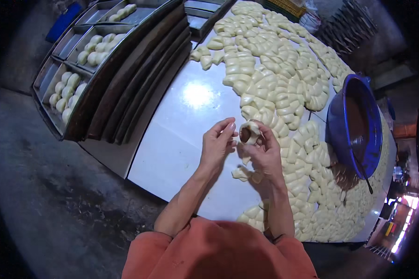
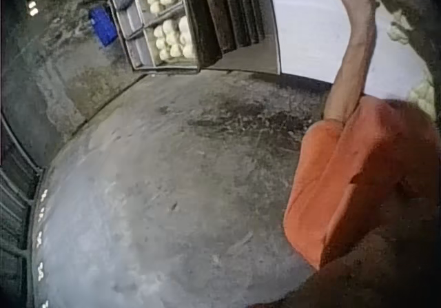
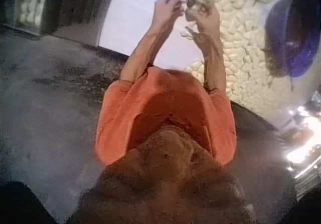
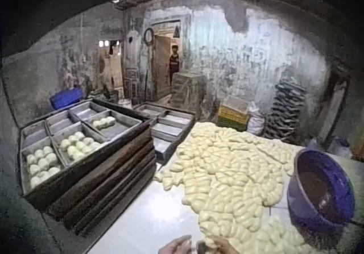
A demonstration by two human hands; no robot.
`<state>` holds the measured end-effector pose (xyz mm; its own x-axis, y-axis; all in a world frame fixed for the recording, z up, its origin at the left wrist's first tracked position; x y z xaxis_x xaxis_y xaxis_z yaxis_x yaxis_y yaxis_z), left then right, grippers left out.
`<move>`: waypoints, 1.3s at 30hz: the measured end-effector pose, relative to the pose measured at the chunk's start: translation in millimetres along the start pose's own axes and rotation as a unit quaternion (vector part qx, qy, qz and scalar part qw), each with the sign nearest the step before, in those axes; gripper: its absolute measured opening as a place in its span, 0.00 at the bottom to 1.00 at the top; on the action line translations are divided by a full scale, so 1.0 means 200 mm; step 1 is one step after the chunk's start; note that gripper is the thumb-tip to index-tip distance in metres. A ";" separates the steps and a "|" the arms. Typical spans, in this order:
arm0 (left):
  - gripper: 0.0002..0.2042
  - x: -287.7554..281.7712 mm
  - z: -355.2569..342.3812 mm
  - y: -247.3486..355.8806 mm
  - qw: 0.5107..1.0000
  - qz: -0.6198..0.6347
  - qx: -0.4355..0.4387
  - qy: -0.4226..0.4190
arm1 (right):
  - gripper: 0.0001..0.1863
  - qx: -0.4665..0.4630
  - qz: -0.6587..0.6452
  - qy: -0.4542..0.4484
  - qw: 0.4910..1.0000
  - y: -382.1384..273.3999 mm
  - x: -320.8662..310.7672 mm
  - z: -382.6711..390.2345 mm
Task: The person fills pieces of dough with chocolate filling from a bowl, shapes and seals them into buns by hand, and places the filled buns into baking pans.
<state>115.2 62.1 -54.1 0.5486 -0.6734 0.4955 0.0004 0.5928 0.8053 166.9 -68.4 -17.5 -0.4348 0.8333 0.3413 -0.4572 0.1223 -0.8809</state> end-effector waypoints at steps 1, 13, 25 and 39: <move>0.17 -0.02 0.01 -0.02 0.999 0.017 -0.026 0.000 | 0.33 0.014 -0.062 -0.012 0.998 -0.01 0.04 0.01; 0.17 -0.09 0.05 0.10 0.998 -0.054 -0.001 -0.026 | 0.40 -0.019 0.009 0.000 1.000 0.08 0.09 0.02; 0.16 -0.08 0.12 0.11 0.994 -0.046 -0.057 -0.084 | 0.35 -0.106 0.206 0.031 0.972 0.05 0.15 0.05; 0.15 0.00 0.05 0.16 0.988 -0.127 0.025 -0.085 | 0.11 -0.002 0.028 0.094 0.995 0.06 0.14 0.07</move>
Point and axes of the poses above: each hand's wrist, its own z-axis away from the middle knuckle, its own x-axis out of the palm, y = z × x, the point moved 7 cm from there along -z, towards the middle knuckle, and after that the axes turned 8 degrees about x, right-handed, at the moved point
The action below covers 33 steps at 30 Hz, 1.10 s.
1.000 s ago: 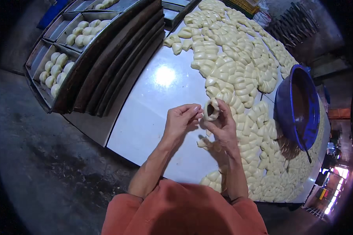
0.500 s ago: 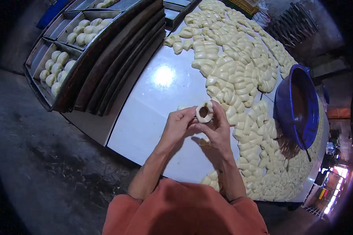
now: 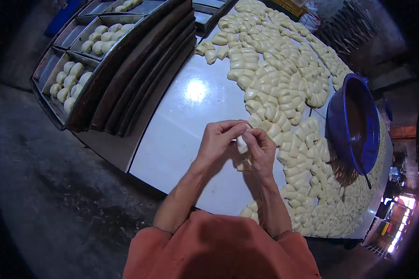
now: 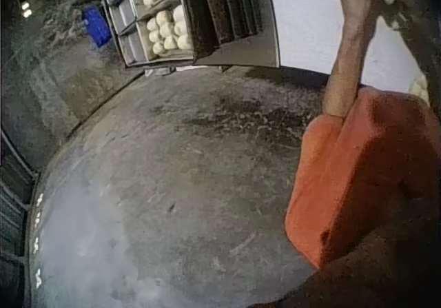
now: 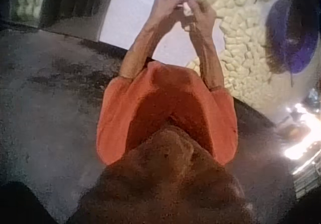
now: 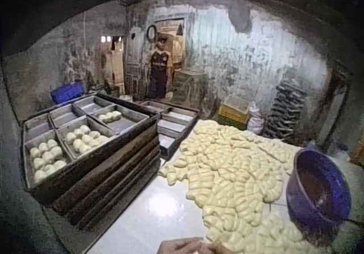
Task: The person fills pieces of dough with chocolate filling from a bowl, shapes and seals them into buns by hand, and places the filled buns into baking pans.
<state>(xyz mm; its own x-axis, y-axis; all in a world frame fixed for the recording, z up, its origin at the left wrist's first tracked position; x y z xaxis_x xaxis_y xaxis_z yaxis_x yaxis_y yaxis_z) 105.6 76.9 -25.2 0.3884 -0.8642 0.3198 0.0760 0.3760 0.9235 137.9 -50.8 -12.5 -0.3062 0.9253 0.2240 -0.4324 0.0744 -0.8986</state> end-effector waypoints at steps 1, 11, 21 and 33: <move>0.14 -0.01 -0.01 -0.02 0.997 0.047 -0.052 -0.008 | 0.11 -0.001 0.000 -0.001 1.000 0.01 -0.03 0.00; 0.13 -0.01 0.08 0.06 0.995 0.022 -0.009 -0.095 | 0.14 -0.337 0.197 0.034 0.920 -0.14 0.02 0.10; 0.14 -0.01 0.15 -0.01 0.982 -0.044 -0.039 -0.181 | 0.09 -0.291 0.187 0.085 0.934 -0.01 -0.02 0.06; 0.19 -0.32 0.24 0.02 0.985 -0.080 -0.021 0.153 | 0.14 -0.004 0.088 -0.001 0.996 0.03 0.06 -0.02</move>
Point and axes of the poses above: each hand's wrist, its own z-axis away from the middle knuckle, its own x-axis out of the palm, y = z × x, the point moved 7 cm from there along -z, towards the middle knuckle, and after that the axes turned 8 degrees about x, right-handed, at the moved point
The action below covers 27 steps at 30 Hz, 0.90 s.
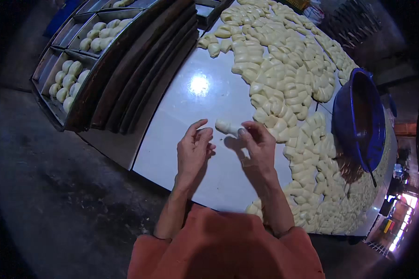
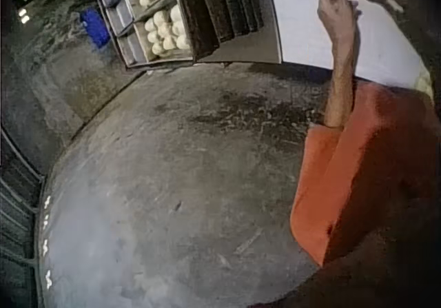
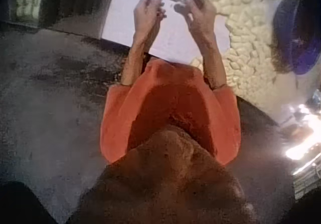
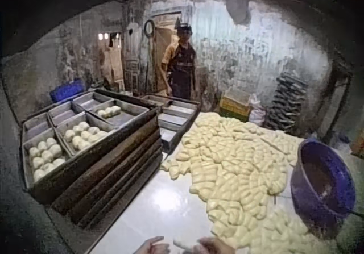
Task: The person fills pieces of dough with chocolate filling from a bowl, shapes and seals them into buns by hand, and places the filled buns into baking pans.
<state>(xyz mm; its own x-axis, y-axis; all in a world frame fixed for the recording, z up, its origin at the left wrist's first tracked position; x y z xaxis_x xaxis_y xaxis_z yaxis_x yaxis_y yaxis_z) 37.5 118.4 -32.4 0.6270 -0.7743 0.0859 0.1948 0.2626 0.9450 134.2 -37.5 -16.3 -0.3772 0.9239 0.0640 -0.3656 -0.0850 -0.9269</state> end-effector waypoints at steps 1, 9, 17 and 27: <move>0.19 -0.01 0.00 -0.03 1.000 0.011 -0.012 -0.010 | 0.15 -0.008 0.040 0.007 0.999 -0.04 0.00 -0.04; 0.19 0.09 -0.09 -0.15 0.990 0.129 -0.022 -0.055 | 0.19 0.034 0.087 -0.138 0.986 0.11 0.11 -0.28; 0.22 -0.15 -0.01 -0.16 0.995 0.089 -0.034 0.009 | 0.21 -0.081 0.295 -0.129 0.943 -0.04 0.24 -0.13; 0.15 -0.24 0.13 -0.15 0.998 -0.038 0.001 -0.040 | 0.13 -0.196 0.505 -0.074 0.838 -0.08 -0.18 0.26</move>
Point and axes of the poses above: each hand's wrist, its own z-axis away from the middle knuckle, its own x-axis out of the palm, y = z × x, the point moved 7 cm from there along -z, towards the middle knuckle, and after that the axes turned 8 degrees about x, right-handed, at the moved point
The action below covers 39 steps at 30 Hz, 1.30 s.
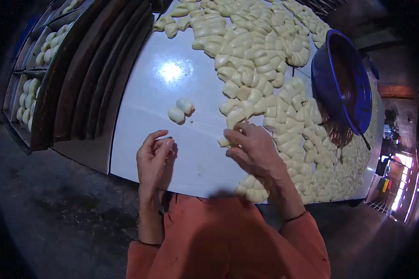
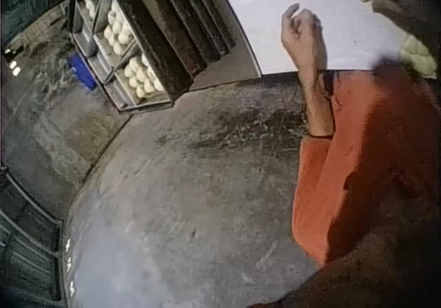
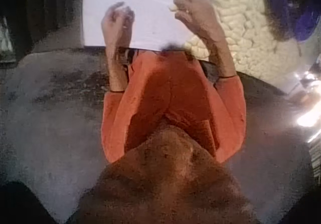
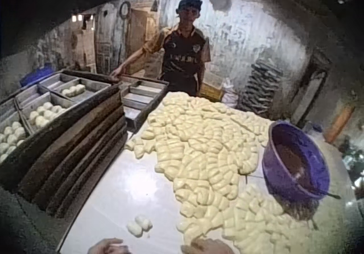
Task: The person fills pieces of dough with chocolate filling from a bowl, shapes and seals them into buns by hand, and places the filled buns into baking pans.
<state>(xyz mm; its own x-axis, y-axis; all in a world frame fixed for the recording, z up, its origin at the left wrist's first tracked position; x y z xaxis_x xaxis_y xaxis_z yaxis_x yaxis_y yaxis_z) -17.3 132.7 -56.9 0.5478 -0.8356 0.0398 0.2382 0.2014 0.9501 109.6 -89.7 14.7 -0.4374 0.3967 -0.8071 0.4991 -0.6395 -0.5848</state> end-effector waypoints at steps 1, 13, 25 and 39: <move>0.14 0.09 -0.01 0.06 0.998 -0.041 0.005 -0.039 | 0.12 -0.039 0.074 0.003 0.997 -0.01 0.05 0.03; 0.26 0.90 0.10 0.16 0.845 -0.306 0.364 -0.245 | 0.16 0.248 -0.665 0.093 0.699 0.47 0.04 0.20; 0.07 1.04 0.06 0.14 0.804 -0.363 0.355 -0.309 | 0.14 0.314 -0.567 0.036 0.761 0.47 0.02 0.30; 0.32 1.04 0.09 0.34 0.855 -0.295 0.330 -0.270 | 0.26 0.264 -0.653 0.034 0.709 0.46 -0.10 0.36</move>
<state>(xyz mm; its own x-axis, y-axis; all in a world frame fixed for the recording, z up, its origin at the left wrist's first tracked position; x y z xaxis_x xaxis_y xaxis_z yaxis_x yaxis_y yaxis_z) 98.5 -36.1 22.0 -0.0036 -0.8423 -0.5390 -0.2575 -0.5201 0.8144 111.0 -204.3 -17.2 -0.2220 0.8971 0.3821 -0.6554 0.1528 -0.7397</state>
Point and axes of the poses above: each hand's wrist, its own z-axis away from the middle knuckle, its own x-axis out of the palm, y = z × x, the point moved 7 cm from there along -z, towards the middle knuckle, and after that the axes turned 8 degrees about x, right-handed, at the moved point
